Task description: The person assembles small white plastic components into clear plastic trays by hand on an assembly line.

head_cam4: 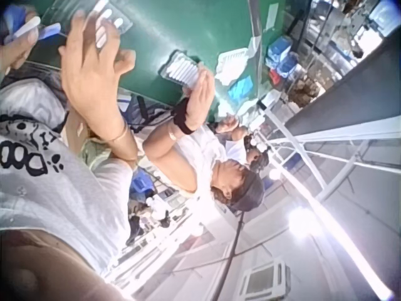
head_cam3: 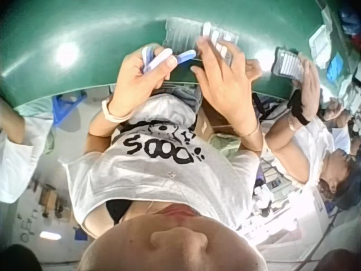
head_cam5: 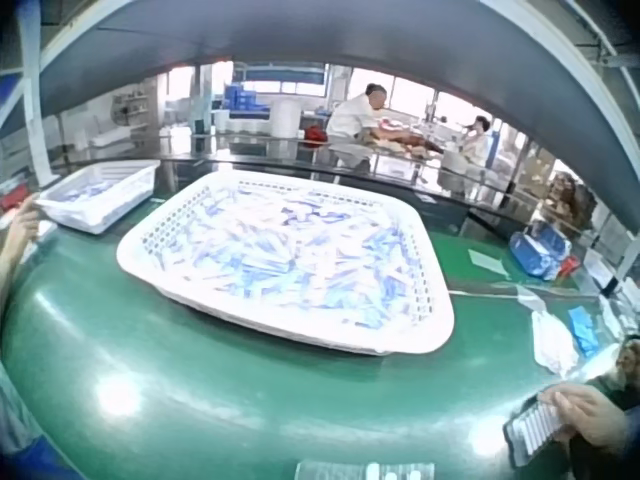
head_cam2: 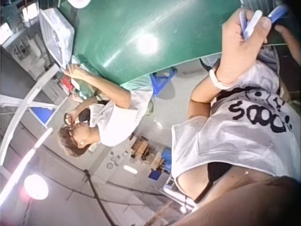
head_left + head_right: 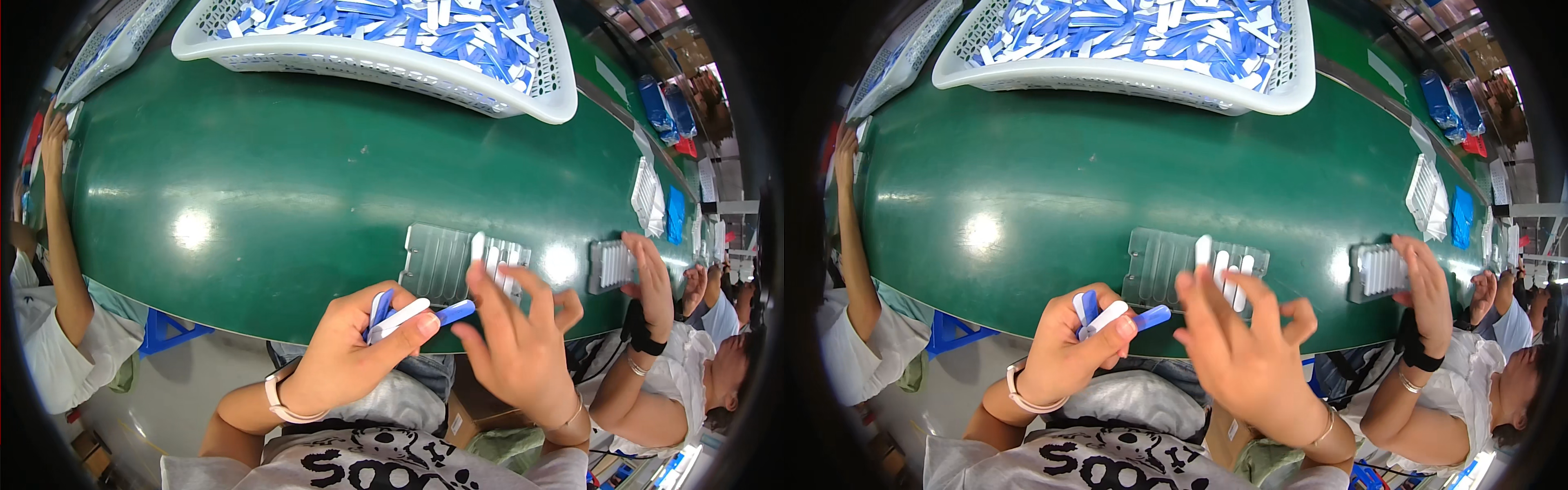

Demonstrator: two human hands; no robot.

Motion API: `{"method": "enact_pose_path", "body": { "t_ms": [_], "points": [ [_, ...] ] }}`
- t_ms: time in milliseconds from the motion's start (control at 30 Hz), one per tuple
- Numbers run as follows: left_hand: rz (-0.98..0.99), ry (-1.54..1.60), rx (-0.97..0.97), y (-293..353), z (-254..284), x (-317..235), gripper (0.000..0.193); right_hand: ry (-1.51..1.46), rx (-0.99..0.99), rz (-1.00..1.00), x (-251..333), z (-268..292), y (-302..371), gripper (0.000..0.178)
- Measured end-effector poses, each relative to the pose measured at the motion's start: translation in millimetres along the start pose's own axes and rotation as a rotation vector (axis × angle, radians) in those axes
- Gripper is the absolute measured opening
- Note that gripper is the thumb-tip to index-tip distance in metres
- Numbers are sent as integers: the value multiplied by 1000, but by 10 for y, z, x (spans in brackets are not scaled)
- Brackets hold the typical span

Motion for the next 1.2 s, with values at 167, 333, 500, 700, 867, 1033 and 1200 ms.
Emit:
{"method": "enact_pose_path", "body": {
  "t_ms": [167,333,500,700,867,1033,1200],
  "points": [
    [-15,-25,-11,-9,0,40,24,-88,10,-41,-90,-48,66,51],
    [-60,-67,-3,-16,-77,8,25,93,-5,-116,37,-14,131,50],
    [-113,-109,-3,-11,-77,-34,26,2,-36,-118,-82,-5,1,42],
    [-90,-119,1,10,-110,-25,29,-964,-126,-235,-318,-22,108,26],
    [38,13,200,5,-145,30,31,-1437,-170,-334,-318,-102,-52,19],
    [213,141,188,70,-69,71,26,-991,-28,-209,-429,139,-281,11],
    [211,247,147,156,48,71,28,-825,232,-183,-727,-85,-509,10]
  ]
}}
Point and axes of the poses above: each hand's wrist, its own y-axis away from the middle knuckle, its own z-axis out of the back of the hand, x = y × z, the point moved 7 cm from there along -y, towards the middle knuckle, and after that the axes turned 9 degrees about -y, right-handed, at the moved point
